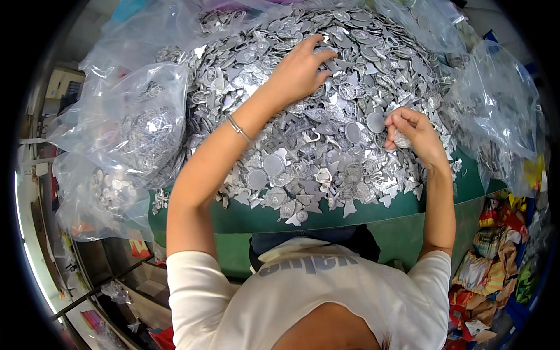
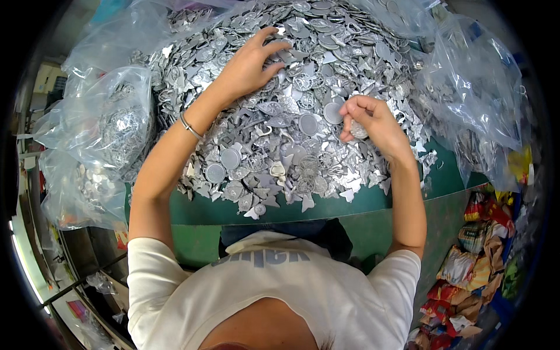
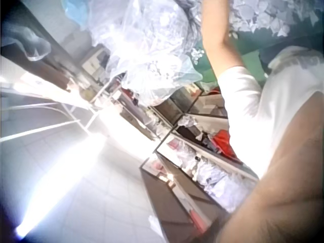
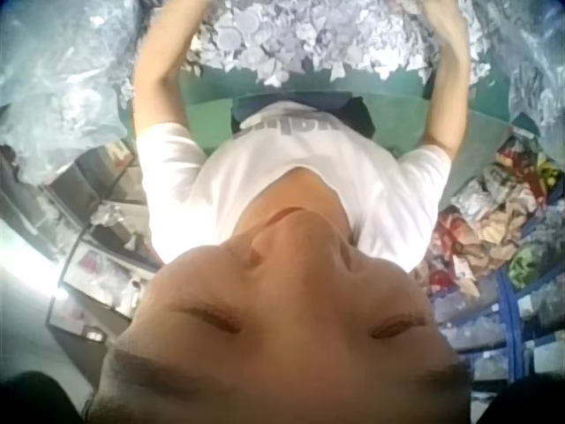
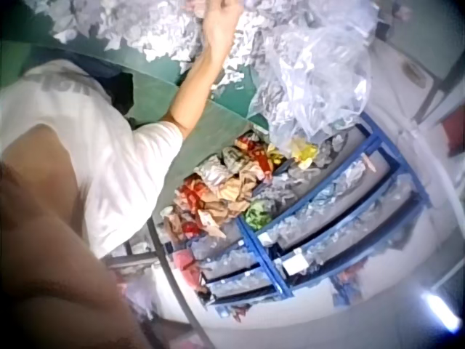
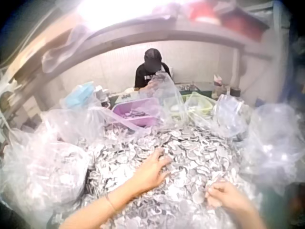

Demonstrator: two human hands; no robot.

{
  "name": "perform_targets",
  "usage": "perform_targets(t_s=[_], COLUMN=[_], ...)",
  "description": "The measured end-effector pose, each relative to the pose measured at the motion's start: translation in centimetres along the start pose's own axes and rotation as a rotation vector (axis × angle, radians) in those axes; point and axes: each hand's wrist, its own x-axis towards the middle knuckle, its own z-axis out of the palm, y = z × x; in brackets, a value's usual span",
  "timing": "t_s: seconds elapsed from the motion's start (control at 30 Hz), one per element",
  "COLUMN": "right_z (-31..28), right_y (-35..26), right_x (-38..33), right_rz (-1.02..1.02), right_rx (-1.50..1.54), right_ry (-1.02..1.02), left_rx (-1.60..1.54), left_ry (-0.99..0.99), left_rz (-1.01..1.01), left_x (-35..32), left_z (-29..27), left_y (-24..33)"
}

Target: The person sorts small silver-colored decorative pieces by hand on a green workbench, picking through a large central pile and placing selected items into plastic bags.

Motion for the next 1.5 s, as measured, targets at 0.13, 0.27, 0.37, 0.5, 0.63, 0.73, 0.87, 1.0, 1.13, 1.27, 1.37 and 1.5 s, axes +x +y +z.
perform_targets(t_s=[0.13,0.27,0.37,0.5,0.63,0.73,0.87,1.0,1.13,1.27,1.37,1.5], right_z=[1.6,2.5,4.5,6.7,4.3,2.6,3.5,3.5,2.0,3.8,4.9,6.6], right_y=[-0.7,0.7,0.6,2.0,1.8,2.6,3.0,3.8,4.5,3.5,3.7,3.2], right_x=[-1.5,-2.4,-3.0,-2.8,-3.2,-4.4,-5.2,-5.5,-6.3,-7.4,-7.6,-7.3], right_rz=[0.06,-0.047,-0.17,-0.411,-0.37,0.022,0.073,0.001,-0.018,-0.004,-0.004,-0.058], right_rx=[-0.026,-0.27,-0.643,-0.964,-0.453,0.454,1.105,1.141,0.99,0.545,0.404,0.255], right_ry=[0.004,0.016,0.042,0.179,0.275,0.008,-0.246,-0.246,-0.114,0.049,0.079,0.088], left_rx=[-0.025,0.02,0.127,0.203,-0.135,-0.405,-0.214,0.018,0.093,0.012,-0.068,-0.188], left_ry=[0.013,0.062,0.026,0.025,0.084,-0.007,-0.126,-0.255,-0.307,-0.274,-0.136,0.008], left_rz=[0.02,-0.068,-0.011,0.122,-0.1,-0.197,-0.01,-0.004,-0.049,-0.126,-0.118,-0.13], left_x=[0.3,-0.6,-2.3,-4.0,-6.3,-9.1,-11.2,-11.0,-10.5,-10.2,-10.7,-11.1], left_z=[-0.4,-0.6,-0.3,-1.5,-4.1,-5.0,-2.9,-1.7,-1.2,-1.0,-0.3,-1.4], left_y=[-0.1,2.3,2.7,2.9,6.8,10.9,12.1,13.5,13.6,13.4,13.0,13.0])
